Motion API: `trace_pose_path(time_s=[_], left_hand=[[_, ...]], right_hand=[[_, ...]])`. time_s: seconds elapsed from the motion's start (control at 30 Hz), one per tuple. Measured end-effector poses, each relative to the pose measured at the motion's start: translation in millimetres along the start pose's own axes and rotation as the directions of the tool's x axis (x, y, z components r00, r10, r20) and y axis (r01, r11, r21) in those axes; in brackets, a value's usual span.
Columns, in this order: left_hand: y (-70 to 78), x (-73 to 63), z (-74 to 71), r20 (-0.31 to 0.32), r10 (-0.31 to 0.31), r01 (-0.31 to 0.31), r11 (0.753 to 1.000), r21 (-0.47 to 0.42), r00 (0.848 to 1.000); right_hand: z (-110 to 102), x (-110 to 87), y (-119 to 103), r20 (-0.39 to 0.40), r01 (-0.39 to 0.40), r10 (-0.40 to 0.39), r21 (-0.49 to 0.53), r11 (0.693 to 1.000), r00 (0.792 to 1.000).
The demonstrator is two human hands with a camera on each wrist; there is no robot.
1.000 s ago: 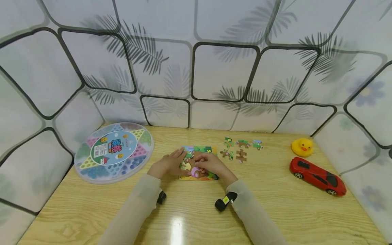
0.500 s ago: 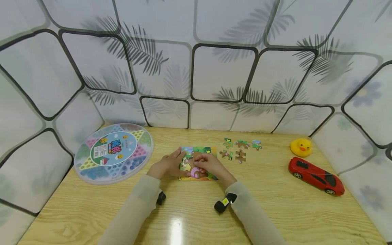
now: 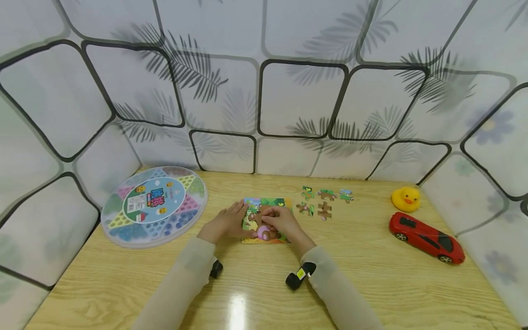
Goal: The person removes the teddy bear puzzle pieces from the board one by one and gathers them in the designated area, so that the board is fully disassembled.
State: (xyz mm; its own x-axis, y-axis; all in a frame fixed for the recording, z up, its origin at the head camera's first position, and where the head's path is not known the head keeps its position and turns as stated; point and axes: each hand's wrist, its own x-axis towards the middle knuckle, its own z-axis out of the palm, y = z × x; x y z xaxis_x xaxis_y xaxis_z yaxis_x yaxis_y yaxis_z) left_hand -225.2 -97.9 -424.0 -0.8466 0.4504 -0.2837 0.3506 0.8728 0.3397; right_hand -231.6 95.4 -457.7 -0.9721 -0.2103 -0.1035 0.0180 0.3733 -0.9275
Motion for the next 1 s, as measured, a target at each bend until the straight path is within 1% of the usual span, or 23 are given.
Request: trace_pose_path(time_s=[0.13, 0.3, 0.5, 1.0], left_hand=[[-1.1, 1.1, 1.5, -0.004, -0.002, 0.002, 1.000, 0.009, 1.000], [-1.6, 1.2, 1.7, -0.004, 0.002, -0.002, 1.000, 0.007, 1.000], [-2.1, 1.9, 2.9, 0.011, -0.007, 0.007, 1.000, 0.017, 1.000], [-0.9, 1.1, 3.9, 0.008, -0.014, 0.013, 1.000, 0.022, 1.000]], right_hand=[[2.7, 0.3, -1.5, -0.019, -0.027, 0.028, 0.022, 0.999, 0.999], [5.4, 1.6, -2.5, -0.054, -0.043, 0.043, 0.011, 0.999, 0.998], [7.2, 2.7, -2.7, -0.093, -0.057, 0.057, 0.004, 0.998, 0.994], [5.0, 2.7, -2.4, -0.088, -0.096, 0.106, 0.106, 0.990, 0.990]])
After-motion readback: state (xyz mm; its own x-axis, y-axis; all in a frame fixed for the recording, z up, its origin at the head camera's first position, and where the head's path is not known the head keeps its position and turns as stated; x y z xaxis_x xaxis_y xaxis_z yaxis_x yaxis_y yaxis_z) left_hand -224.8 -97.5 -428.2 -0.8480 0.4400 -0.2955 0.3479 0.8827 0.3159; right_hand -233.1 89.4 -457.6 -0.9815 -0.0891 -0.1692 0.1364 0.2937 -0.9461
